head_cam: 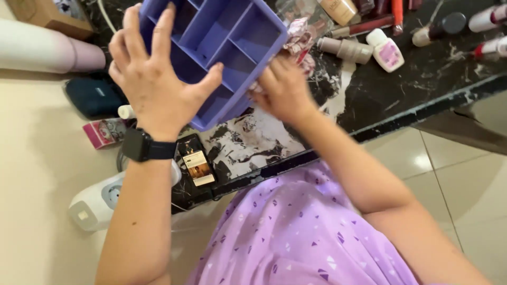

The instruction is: The person sprays a purple plastic organizer with a cleaning solution and wipes its compartments and sides with a cloth. The organizer is rotated and cleaned thoroughly on a cluttered countertop.

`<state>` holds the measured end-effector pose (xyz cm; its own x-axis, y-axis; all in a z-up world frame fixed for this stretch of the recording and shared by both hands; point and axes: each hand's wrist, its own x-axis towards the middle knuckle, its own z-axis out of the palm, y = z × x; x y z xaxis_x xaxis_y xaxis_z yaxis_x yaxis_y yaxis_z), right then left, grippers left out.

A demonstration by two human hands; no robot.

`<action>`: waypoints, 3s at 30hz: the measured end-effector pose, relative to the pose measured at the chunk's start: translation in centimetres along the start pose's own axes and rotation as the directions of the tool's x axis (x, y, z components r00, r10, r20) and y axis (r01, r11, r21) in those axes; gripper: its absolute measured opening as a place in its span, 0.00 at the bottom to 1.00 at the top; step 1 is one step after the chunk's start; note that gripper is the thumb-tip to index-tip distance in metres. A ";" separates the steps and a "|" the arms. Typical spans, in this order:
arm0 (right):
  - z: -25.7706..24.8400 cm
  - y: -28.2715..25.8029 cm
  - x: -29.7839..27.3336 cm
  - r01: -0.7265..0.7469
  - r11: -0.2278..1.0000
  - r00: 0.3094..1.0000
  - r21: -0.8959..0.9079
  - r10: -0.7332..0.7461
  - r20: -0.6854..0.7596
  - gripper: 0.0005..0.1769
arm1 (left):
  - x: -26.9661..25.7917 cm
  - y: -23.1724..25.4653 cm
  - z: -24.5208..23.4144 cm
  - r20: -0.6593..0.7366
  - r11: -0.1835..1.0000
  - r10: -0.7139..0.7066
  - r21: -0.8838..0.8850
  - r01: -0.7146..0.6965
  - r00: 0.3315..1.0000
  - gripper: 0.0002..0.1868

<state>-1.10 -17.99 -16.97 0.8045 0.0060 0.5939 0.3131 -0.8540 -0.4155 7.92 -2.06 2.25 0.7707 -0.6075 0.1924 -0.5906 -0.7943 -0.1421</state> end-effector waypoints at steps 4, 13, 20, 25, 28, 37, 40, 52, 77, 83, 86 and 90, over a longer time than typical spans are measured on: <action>3.2 -7.0 -3.6 -0.049 0.946 0.999 0.321 0.048 0.013 0.15 | 0.1 0.1 0.5 -0.065 0.999 -0.036 -0.010 0.036 0.997 0.46; 3.1 -4.5 -5.6 0.179 0.918 0.978 0.354 -0.125 -0.169 0.07 | -0.1 -0.2 0.3 -0.057 1.000 0.022 -0.018 -0.023 0.998 0.45; -3.7 -0.5 1.0 -0.750 0.636 0.550 0.184 0.443 0.708 0.17 | -0.3 -0.5 0.3 -0.023 0.999 0.023 -0.035 -0.023 0.999 0.46; 3.9 -2.0 -4.0 -0.295 0.953 0.931 0.067 0.270 0.247 0.10 | -0.3 0.4 0.7 -0.072 1.000 -0.025 -0.016 0.024 0.997 0.44; 4.0 -6.9 -4.7 -0.488 0.844 0.795 0.221 0.327 0.511 0.18 | 0.1 0.5 0.8 -0.081 0.999 -0.031 -0.007 0.031 0.996 0.44; 2.6 -2.1 -10.1 -0.007 0.970 0.942 0.245 -0.075 0.326 0.06 | 0.0 0.2 0.7 -0.068 1.000 0.002 0.004 -0.002 0.998 0.44; -0.5 -2.8 -3.3 0.554 0.825 0.539 -0.107 -0.258 0.802 0.13 | -0.1 0.2 0.5 -0.056 1.000 0.009 -0.002 -0.009 0.998 0.44; 1.0 -7.3 -1.8 -0.655 0.756 0.454 0.012 0.380 0.806 0.15 | 0.2 1.3 0.7 -0.082 0.998 -0.058 -0.015 0.057 0.995 0.43; -1.8 -0.9 -2.7 -0.083 0.349 0.949 0.933 0.315 -0.033 0.21 | -1.0 7.0 1.6 0.230 0.977 -0.150 -0.113 0.180 0.961 0.51; -4.4 4.5 2.4 0.254 0.964 0.941 -0.074 -0.229 0.249 0.45 | -1.4 7.4 0.9 0.131 0.967 -0.084 -0.227 0.112 0.988 0.43; -4.3 2.3 2.8 -0.044 0.968 0.899 0.246 -0.069 0.433 0.31 | -1.3 7.6 1.1 0.098 0.965 -0.119 -0.221 0.138 0.988 0.41; -5.9 0.1 1.8 -0.086 0.853 0.965 0.515 -0.057 0.255 0.23 | -1.4 7.7 2.0 0.086 0.970 -0.146 -0.182 0.159 0.986 0.50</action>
<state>-2.59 -21.14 -11.80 0.8875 0.1870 0.4212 0.4579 -0.4605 -0.7604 2.80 -7.30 -1.05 0.8662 -0.4833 0.1267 -0.4938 -0.8668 0.0695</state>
